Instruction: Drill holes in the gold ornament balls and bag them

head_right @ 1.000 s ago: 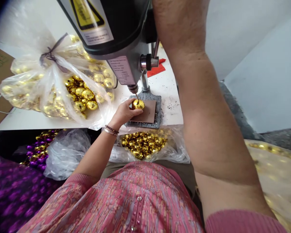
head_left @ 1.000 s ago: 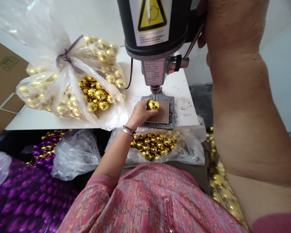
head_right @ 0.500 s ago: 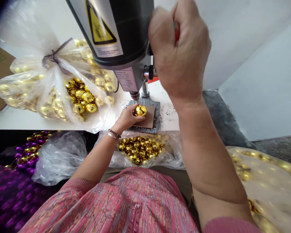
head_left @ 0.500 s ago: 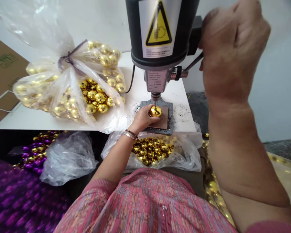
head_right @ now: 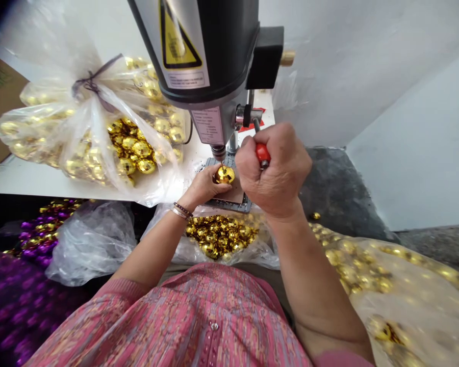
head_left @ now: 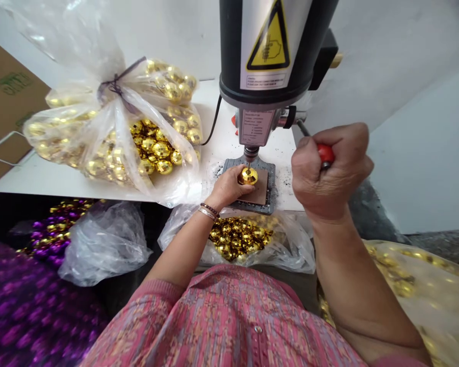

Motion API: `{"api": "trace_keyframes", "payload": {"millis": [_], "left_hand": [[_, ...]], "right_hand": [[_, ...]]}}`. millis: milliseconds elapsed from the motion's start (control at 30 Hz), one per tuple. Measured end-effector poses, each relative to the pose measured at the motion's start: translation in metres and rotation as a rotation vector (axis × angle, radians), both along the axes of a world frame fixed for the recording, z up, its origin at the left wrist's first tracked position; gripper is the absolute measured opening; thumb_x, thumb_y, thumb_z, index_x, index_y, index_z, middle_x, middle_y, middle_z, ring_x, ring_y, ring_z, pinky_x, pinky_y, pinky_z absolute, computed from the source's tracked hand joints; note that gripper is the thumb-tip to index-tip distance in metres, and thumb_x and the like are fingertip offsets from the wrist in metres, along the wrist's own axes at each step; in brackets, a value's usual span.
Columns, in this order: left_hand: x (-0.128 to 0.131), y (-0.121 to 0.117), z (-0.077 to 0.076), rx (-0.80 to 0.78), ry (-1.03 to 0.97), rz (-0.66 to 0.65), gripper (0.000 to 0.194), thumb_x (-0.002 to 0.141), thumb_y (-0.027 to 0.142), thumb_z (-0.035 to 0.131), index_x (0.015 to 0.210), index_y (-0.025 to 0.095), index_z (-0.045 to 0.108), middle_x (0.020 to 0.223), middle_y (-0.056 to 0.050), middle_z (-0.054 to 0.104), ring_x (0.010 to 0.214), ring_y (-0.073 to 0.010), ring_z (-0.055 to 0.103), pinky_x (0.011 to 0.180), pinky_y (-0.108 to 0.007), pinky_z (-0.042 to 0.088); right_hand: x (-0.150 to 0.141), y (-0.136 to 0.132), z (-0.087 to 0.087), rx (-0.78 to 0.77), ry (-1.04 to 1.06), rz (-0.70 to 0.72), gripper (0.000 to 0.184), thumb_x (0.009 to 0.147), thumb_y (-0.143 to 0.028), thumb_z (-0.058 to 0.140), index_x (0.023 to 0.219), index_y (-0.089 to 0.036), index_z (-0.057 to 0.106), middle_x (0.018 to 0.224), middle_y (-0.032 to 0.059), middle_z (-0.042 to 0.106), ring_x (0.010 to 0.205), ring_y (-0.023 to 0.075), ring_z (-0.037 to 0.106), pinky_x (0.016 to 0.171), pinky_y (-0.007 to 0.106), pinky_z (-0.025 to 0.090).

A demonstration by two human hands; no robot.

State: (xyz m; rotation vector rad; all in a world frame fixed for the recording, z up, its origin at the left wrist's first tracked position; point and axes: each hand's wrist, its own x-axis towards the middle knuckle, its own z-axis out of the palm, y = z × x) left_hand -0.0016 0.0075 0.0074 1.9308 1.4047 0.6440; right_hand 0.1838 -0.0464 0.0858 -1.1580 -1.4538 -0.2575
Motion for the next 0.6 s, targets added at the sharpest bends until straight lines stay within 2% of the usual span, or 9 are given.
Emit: {"api": "trace_keyframes", "payload": {"millis": [167, 333, 467, 533, 600], "left_hand": [[0.000, 0.000, -0.005, 0.019, -0.020, 0.020, 0.050, 0.071, 0.027, 0.090, 0.118, 0.020, 0.074, 0.109, -0.006, 0.074, 0.100, -0.0260, 0.067, 0.094, -0.037, 0.054], [0.000, -0.001, -0.005, 0.009, -0.004, 0.026, 0.055, 0.073, 0.028, 0.090, 0.125, 0.020, 0.073, 0.117, -0.009, 0.076, 0.106, -0.0290, 0.069, 0.097, -0.040, 0.055], [0.000, -0.002, -0.002, -0.002, 0.006, 0.011, 0.047, 0.075, 0.030, 0.089, 0.119, 0.021, 0.074, 0.114, -0.009, 0.077, 0.108, -0.0318, 0.070, 0.098, -0.042, 0.055], [0.000, -0.003, -0.001, -0.004, 0.005, 0.015, 0.044, 0.075, 0.030, 0.089, 0.115, 0.022, 0.075, 0.112, -0.008, 0.077, 0.109, -0.0323, 0.071, 0.098, -0.042, 0.055], [0.001, -0.004, 0.000, -0.011, -0.005, 0.025, 0.041, 0.074, 0.030, 0.090, 0.112, 0.022, 0.075, 0.109, -0.007, 0.077, 0.107, -0.0317, 0.071, 0.097, -0.041, 0.055]], "right_hand": [[-0.004, 0.003, -0.013, 0.059, 0.022, -0.031, 0.033, 0.102, -0.050, 0.049, 0.088, -0.021, 0.057, 0.073, 0.0006, 0.044, 0.066, 0.0082, 0.040, 0.070, 0.028, 0.038], [-0.007, 0.009, -0.029, 0.182, 0.035, -0.052, 0.023, 0.104, -0.040, 0.046, 0.094, -0.022, 0.056, 0.080, 0.0012, 0.052, 0.074, 0.0091, 0.049, 0.075, 0.028, 0.044], [-0.008, 0.009, -0.043, 0.229, -0.022, -0.030, 0.021, 0.102, -0.038, 0.046, 0.092, -0.021, 0.052, 0.078, 0.0016, 0.055, 0.073, 0.0110, 0.053, 0.073, 0.028, 0.046], [-0.008, 0.009, -0.041, 0.231, -0.027, -0.025, 0.023, 0.102, -0.040, 0.045, 0.090, -0.021, 0.050, 0.075, 0.0014, 0.054, 0.071, 0.0113, 0.053, 0.070, 0.028, 0.045], [-0.008, 0.013, -0.025, 0.222, -0.005, -0.044, 0.027, 0.103, -0.043, 0.045, 0.090, -0.020, 0.050, 0.074, 0.0009, 0.054, 0.068, 0.0101, 0.051, 0.067, 0.027, 0.042]]}}
